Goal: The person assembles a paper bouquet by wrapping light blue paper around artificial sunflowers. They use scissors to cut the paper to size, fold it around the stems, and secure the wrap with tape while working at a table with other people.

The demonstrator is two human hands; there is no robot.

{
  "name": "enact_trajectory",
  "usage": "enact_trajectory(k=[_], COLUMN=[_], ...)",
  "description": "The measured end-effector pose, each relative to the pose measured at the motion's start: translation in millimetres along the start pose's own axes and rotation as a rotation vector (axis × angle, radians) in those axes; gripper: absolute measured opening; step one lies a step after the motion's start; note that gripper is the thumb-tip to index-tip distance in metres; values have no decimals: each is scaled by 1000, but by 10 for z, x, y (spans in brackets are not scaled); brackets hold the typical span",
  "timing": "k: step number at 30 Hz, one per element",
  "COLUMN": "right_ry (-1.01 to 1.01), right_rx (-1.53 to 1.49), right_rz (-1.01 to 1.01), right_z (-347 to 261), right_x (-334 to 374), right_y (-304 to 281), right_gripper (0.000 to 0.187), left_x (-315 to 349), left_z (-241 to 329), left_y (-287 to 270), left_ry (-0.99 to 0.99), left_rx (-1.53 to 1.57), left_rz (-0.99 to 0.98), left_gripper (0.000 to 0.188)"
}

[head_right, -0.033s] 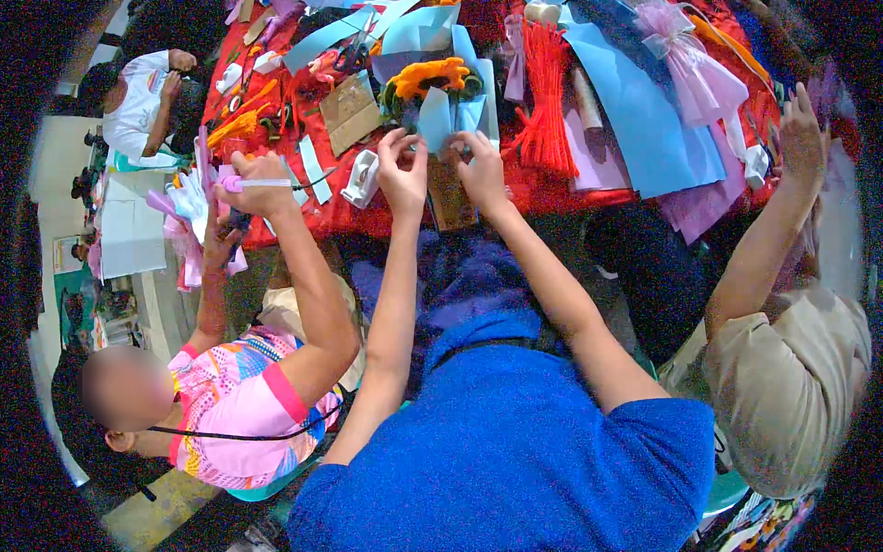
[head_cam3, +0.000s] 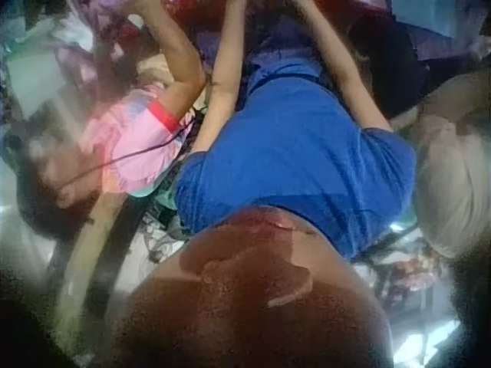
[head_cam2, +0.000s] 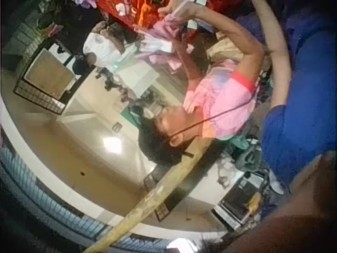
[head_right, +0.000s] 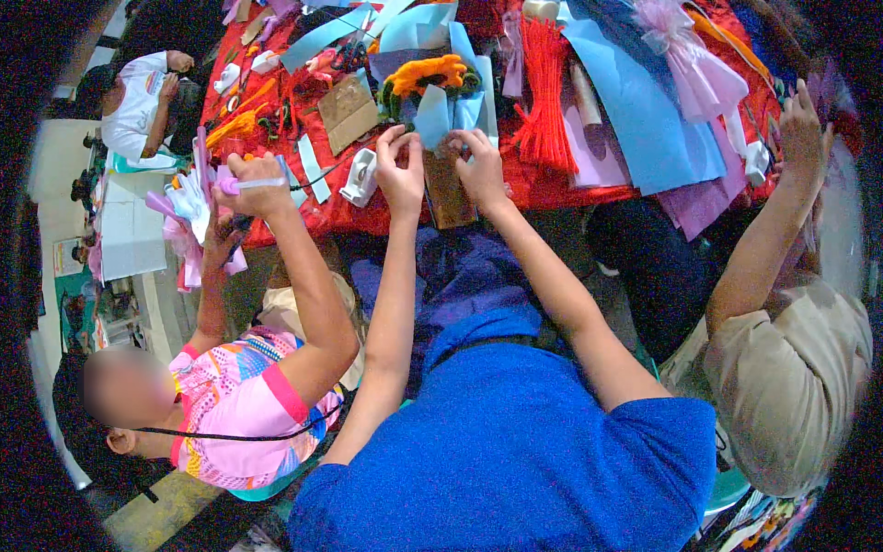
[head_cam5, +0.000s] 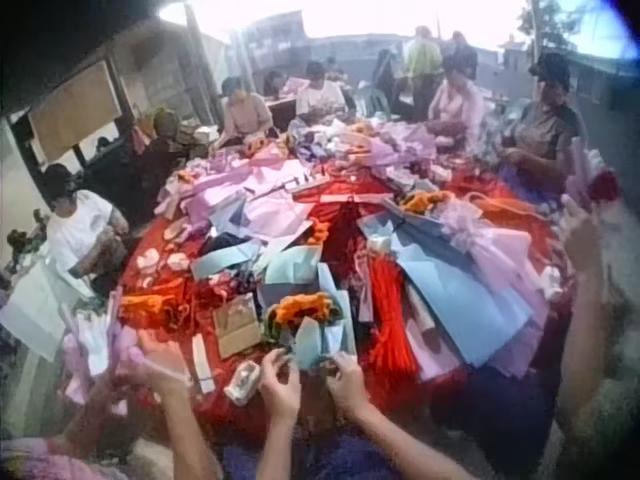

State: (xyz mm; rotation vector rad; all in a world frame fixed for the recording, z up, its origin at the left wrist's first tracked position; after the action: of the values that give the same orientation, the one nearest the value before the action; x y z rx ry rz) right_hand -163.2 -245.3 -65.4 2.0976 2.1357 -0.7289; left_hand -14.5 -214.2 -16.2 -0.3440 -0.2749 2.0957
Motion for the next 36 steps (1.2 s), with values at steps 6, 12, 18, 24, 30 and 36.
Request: enact_trajectory(k=[6,12,18,24,30,36], right_ry=[-12,-81,-88,-22,-21,43], right_rx=[-47,-122,13,-31,-105,-76], right_rz=[-55,-12,-53,-94,-85,-106], right_z=[69,-26,82,223,230,187], right_x=[23,14,46,51,50,85], right_y=[19,-105,-44,-55,-61,13], right_gripper=[30,29,27,34,35,42], left_x=[33,-85,-130,-104,-97,-103], left_z=[-51,-330,-377,-382,-302,-432], left_y=[57,198,199,279,253,195], left_ry=[-65,-233,-349,-392,-222,-254], left_rx=[-3,74,236,266,-47,93], left_rz=[-48,-237,-296,-389,-374,-328], left_gripper=[34,38,38,37,42,34])
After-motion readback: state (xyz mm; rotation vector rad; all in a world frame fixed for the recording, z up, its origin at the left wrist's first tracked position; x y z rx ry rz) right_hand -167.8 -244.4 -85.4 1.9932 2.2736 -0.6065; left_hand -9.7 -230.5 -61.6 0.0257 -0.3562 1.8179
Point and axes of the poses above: each hand's wrist, its own x-axis away from the middle knuckle, its own y-axis out of the palm, z = x × y, the point moved 8 cm from there along -x, towards the middle knuckle, and after that the axes turned 10 degrees about -y, right-handed, at the moved point
